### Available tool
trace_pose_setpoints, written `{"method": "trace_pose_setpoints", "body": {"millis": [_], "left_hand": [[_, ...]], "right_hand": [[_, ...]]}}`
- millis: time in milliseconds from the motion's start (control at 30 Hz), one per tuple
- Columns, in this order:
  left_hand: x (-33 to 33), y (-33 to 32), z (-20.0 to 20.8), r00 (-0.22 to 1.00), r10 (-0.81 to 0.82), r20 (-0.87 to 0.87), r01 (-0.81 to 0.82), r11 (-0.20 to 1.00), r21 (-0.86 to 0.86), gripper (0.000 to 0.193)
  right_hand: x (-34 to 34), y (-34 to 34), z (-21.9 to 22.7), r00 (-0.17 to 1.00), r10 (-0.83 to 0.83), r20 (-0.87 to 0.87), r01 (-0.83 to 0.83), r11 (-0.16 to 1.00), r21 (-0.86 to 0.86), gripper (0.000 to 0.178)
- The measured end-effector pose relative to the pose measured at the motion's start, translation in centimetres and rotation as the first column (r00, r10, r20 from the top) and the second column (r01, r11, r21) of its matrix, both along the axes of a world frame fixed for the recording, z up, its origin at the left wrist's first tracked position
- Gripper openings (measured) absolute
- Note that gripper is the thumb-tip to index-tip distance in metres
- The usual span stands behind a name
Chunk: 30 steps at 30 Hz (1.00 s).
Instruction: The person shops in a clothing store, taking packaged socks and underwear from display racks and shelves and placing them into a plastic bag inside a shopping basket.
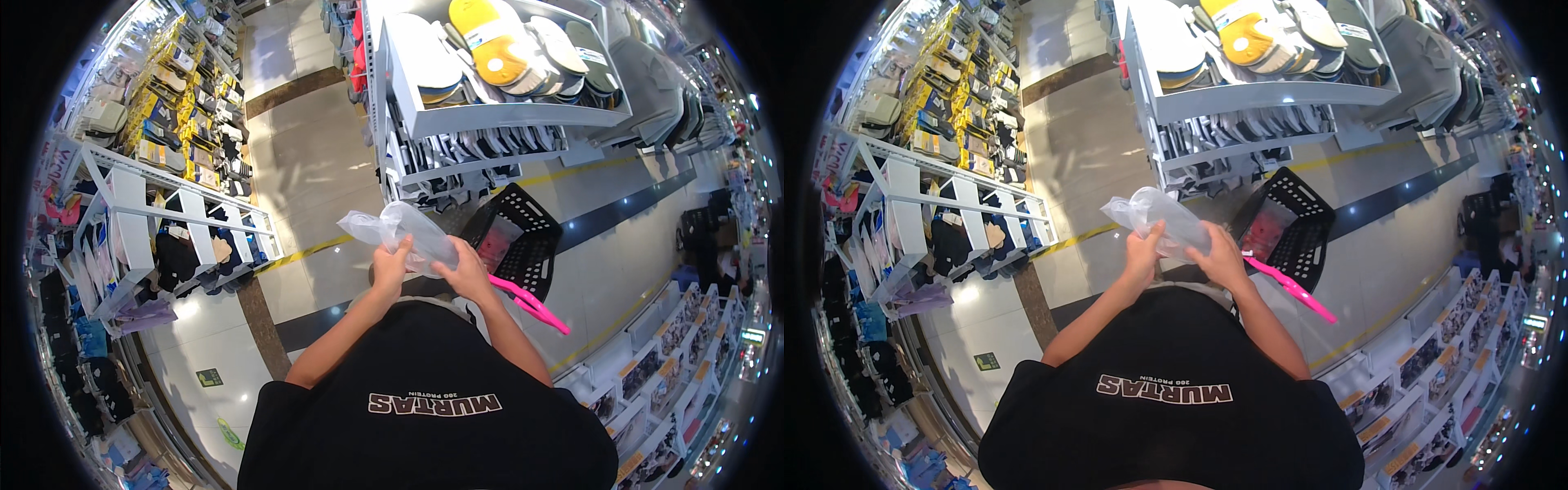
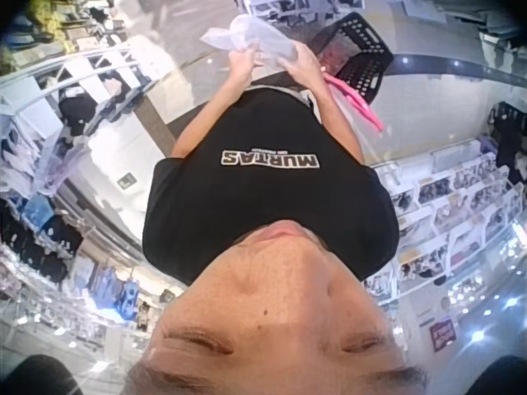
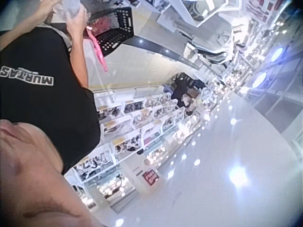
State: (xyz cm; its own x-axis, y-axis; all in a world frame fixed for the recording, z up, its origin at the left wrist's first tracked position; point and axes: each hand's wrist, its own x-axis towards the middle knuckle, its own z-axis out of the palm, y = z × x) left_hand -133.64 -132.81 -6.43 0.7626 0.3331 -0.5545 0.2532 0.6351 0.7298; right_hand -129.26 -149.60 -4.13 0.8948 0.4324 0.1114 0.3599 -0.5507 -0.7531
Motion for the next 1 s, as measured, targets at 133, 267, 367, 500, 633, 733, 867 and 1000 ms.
{"method": "trace_pose_setpoints", "body": {"millis": [133,267,367,500,633,733,867,1000], "left_hand": [[-0.1,2.8,0.7,0.981,-0.187,-0.056,0.192,0.977,0.094,0.027],[-1.6,6.2,-1.8,0.927,-0.329,-0.181,0.374,0.852,0.367,0.032],[-2.8,7.8,-4.1,0.758,-0.518,-0.396,0.65,0.552,0.522,0.034],[-1.6,6.1,-1.0,0.908,-0.311,-0.282,0.388,0.363,0.847,0.053],[0.8,5.2,-1.0,0.867,-0.483,-0.123,0.428,0.596,0.68,0.046],[1.6,4.2,-2.4,0.862,-0.494,-0.116,0.496,0.773,0.396,0.037],[3.3,1.6,-1.6,0.924,-0.288,-0.25,0.318,0.945,0.084,0.029],[3.1,1.1,-4.5,0.946,-0.265,-0.188,0.307,0.917,0.256,0.021]], "right_hand": [[1.3,-0.2,-3.2,0.928,-0.335,-0.165,0.319,0.94,-0.117,0.019],[3.0,-0.1,-2.0,0.88,-0.444,-0.17,0.411,0.89,-0.198,0.018],[4.1,0.4,-1.7,0.876,-0.441,-0.194,0.415,0.895,-0.162,0.017],[5.1,-0.7,-1.8,0.875,-0.334,-0.351,0.316,0.942,-0.11,0.017],[5.2,-1.2,-3.6,0.949,-0.123,-0.291,0.113,0.992,-0.052,0.022],[6.6,-1.7,-3.7,0.939,-0.039,-0.342,0.009,0.996,-0.091,0.023],[9.5,-4.8,-4.3,0.945,0.093,-0.313,-0.152,0.974,-0.17,0.024],[11.5,-6.4,-4.2,0.856,0.235,-0.46,-0.296,0.953,-0.065,0.028]]}}
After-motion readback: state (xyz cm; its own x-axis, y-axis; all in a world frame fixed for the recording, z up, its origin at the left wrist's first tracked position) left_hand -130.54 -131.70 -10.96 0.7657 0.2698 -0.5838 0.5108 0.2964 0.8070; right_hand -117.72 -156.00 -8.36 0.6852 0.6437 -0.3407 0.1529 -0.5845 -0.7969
